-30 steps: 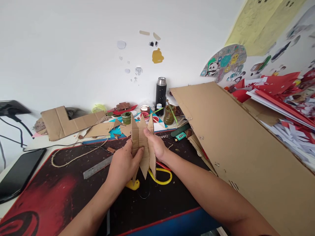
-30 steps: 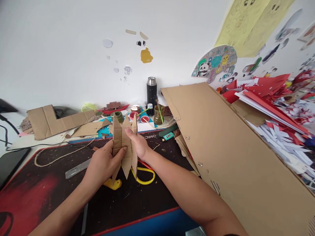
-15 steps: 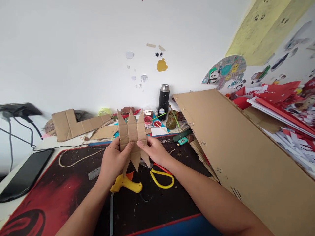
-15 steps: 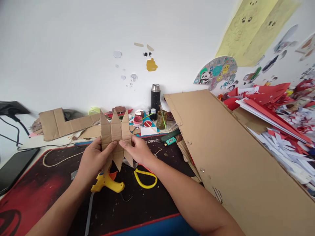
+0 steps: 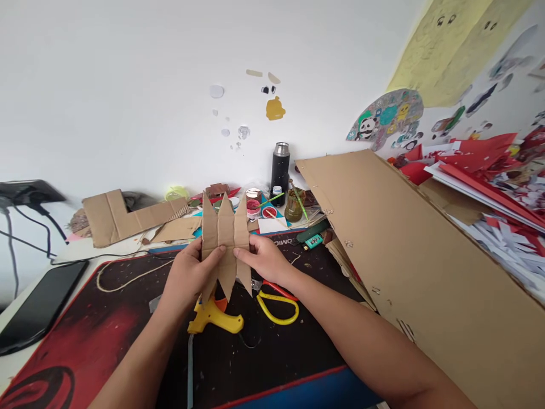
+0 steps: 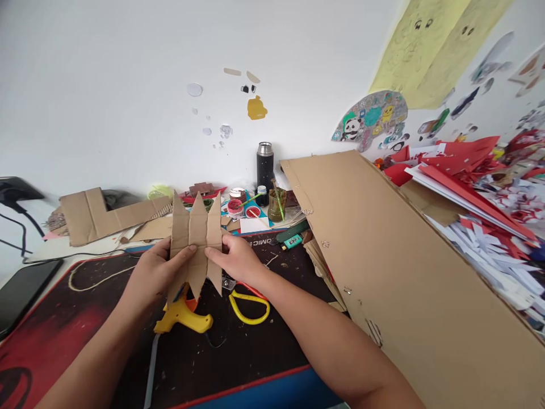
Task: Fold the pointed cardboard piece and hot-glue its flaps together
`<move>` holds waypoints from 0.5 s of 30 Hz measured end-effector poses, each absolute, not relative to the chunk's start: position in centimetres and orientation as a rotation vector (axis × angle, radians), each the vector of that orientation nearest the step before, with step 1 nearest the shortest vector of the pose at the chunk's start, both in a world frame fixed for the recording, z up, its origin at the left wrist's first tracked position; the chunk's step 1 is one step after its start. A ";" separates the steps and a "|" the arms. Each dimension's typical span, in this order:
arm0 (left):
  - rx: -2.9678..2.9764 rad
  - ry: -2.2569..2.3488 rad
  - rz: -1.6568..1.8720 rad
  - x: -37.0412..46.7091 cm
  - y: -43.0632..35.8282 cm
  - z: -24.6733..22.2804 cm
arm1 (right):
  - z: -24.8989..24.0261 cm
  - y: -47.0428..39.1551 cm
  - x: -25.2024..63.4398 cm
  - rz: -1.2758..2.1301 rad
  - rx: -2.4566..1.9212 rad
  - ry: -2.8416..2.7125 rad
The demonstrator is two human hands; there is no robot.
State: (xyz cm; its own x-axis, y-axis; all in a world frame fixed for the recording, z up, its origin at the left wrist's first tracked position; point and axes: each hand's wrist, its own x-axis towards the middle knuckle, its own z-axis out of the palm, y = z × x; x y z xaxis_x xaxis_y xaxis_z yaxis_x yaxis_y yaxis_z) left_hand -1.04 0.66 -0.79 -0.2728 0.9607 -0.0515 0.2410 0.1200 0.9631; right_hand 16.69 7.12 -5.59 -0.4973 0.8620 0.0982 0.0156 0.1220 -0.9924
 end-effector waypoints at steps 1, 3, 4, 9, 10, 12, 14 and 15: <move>1.135 1.592 1.183 -1.1 0.6 -0.7 | -5.5 7.1 16.7 1.466 -0.873 -1.675; 1.093 1.572 1.143 -1.2 0.6 -0.6 | -5.4 7.0 16.7 1.463 -0.906 -1.691; 1.107 1.601 1.132 -1.2 0.6 -0.5 | -5.3 7.0 16.8 1.460 -0.924 -1.703; 1.261 1.767 1.108 -1.6 0.6 -0.4 | -5.4 7.0 16.7 1.449 -0.957 -1.759; 1.282 1.789 1.094 -1.6 0.6 -0.3 | -5.5 7.0 16.7 1.448 -0.959 -1.769; 1.314 1.836 1.065 -1.6 0.6 -0.2 | -5.6 7.0 16.6 1.452 -0.964 -1.795; 1.338 1.878 1.046 -1.6 0.5 0.1 | -5.7 7.0 16.6 1.464 -0.968 -1.820; 1.347 1.897 1.040 -1.5 0.5 0.2 | -5.8 7.0 16.6 1.472 -0.970 -1.825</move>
